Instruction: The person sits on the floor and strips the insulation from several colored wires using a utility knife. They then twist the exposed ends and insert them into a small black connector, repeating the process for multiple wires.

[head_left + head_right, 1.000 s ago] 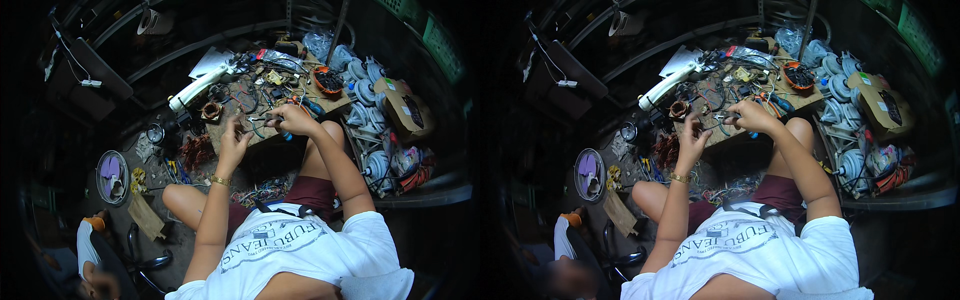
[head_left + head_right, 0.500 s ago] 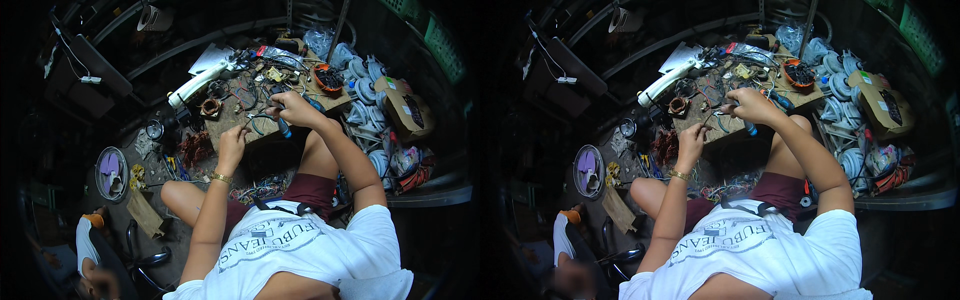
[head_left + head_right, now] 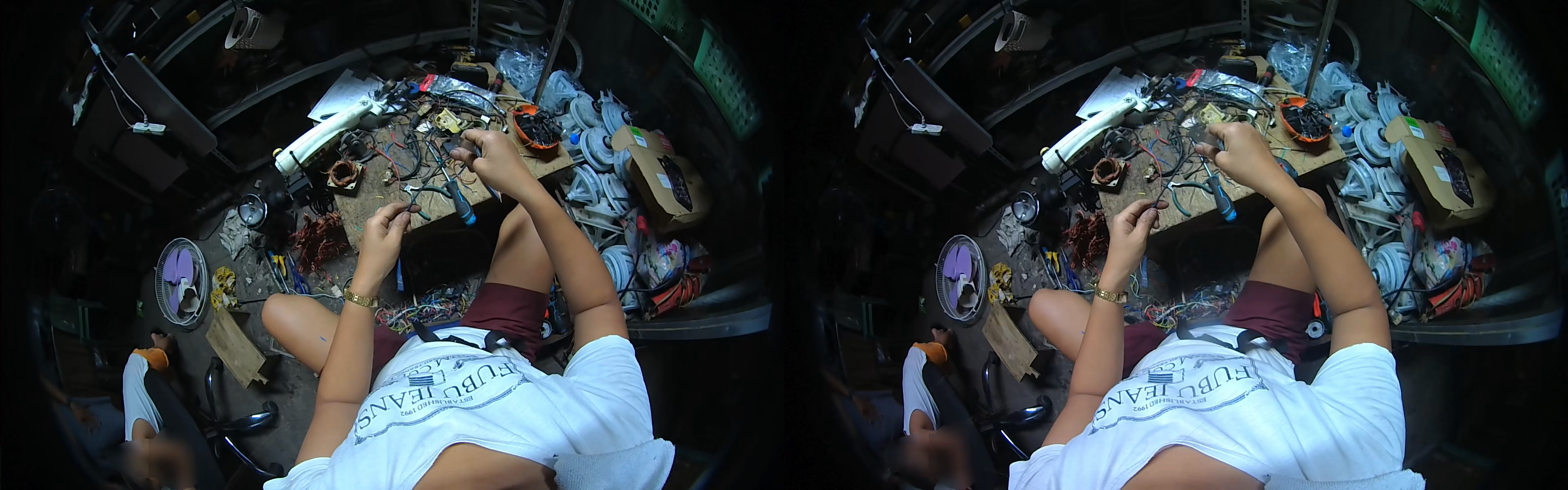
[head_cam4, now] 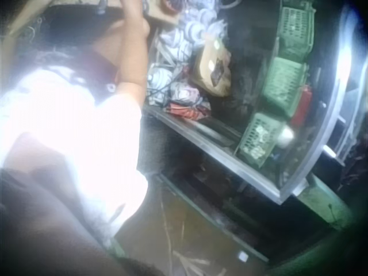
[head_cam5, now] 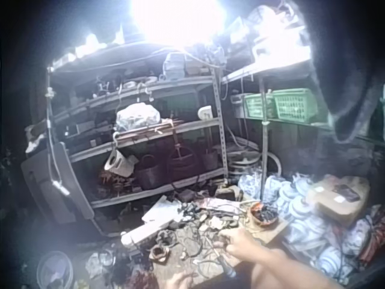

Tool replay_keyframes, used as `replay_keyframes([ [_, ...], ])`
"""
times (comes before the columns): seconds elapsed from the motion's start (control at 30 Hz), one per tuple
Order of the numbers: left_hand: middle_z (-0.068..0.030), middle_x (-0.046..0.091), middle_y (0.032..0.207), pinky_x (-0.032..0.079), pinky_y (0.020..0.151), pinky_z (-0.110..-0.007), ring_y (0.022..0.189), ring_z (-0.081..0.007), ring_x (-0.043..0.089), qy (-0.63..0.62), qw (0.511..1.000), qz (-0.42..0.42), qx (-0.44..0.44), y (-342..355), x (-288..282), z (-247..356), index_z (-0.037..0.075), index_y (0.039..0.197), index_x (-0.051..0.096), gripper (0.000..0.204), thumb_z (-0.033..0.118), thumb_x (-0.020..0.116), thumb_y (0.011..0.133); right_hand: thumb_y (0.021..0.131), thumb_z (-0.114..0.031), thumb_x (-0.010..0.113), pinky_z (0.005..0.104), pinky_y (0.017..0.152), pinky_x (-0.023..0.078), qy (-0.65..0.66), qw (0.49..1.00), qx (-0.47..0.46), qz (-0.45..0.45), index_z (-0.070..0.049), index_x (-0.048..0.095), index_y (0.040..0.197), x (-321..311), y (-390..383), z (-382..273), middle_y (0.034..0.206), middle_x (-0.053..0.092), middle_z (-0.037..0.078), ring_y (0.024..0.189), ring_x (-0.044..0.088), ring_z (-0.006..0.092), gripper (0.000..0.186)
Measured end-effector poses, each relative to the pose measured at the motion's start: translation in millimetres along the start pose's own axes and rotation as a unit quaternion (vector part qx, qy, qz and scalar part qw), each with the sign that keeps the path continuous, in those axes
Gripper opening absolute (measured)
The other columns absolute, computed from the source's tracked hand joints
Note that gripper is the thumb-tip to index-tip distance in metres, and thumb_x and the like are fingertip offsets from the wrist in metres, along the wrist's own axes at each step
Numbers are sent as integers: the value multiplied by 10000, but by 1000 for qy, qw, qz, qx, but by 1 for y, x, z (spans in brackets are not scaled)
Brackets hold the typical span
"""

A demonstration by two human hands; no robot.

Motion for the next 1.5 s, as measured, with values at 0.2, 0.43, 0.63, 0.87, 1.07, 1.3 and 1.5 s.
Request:
replay_keyframes([
  [0.2,14,491,686,548,681,-290,593,-55,470,-194,974,-10,-114,-15,14,-12,8,996,536,128,126,516,949,849,-217,656,274,613,371,129,983,55,-120,26,597,855,10,4,19,722,518,12,678,442,95,250],
  [0.43,-8,495,704,555,520,-267,521,-55,478,-299,934,74,-183,-34,9,-30,36,962,494,120,150,526,947,879,-232,598,257,711,423,461,871,129,-110,3,508,1153,44,-40,54,886,553,37,790,517,119,372],
  [0.63,-12,505,713,496,445,-224,498,-47,457,-257,948,98,-160,-39,12,-26,29,979,493,138,157,535,946,950,-167,480,225,671,464,509,830,93,-209,-26,530,1067,120,-97,2,827,587,42,699,545,92,190],
  [0.87,18,520,639,301,383,-157,477,-19,434,-242,960,76,-117,-46,14,-12,55,972,506,84,136,520,957,951,-120,453,220,459,354,414,881,120,-193,-12,408,1129,126,-94,-20,684,511,14,517,429,70,212],
  [1.07,-9,598,688,300,418,-138,502,-3,461,-173,981,72,-43,-48,16,8,59,971,514,65,123,507,964,955,-209,510,194,451,344,423,869,90,-240,-21,403,1116,120,-90,-34,689,525,21,512,441,65,270],
  [1.3,-12,602,726,352,475,-151,563,-16,503,-176,981,86,-10,-54,16,11,42,971,515,59,97,501,956,942,-129,520,213,421,340,464,849,95,-237,-2,437,1086,115,-91,-39,665,528,28,472,438,76,209],
  [1.5,-51,624,827,464,627,-208,709,-72,586,-145,985,88,39,-54,19,31,-3,995,519,80,26,464,946,923,-142,558,198,422,353,471,843,115,-235,0,501,1053,111,-90,-31,662,556,32,473,462,64,201],
])
Point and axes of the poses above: each hand's wrist, its own y-axis towards the middle knuckle, its own x-axis out of the palm, z = x × y, the point moved 8 cm from there along y, towards the middle knuckle
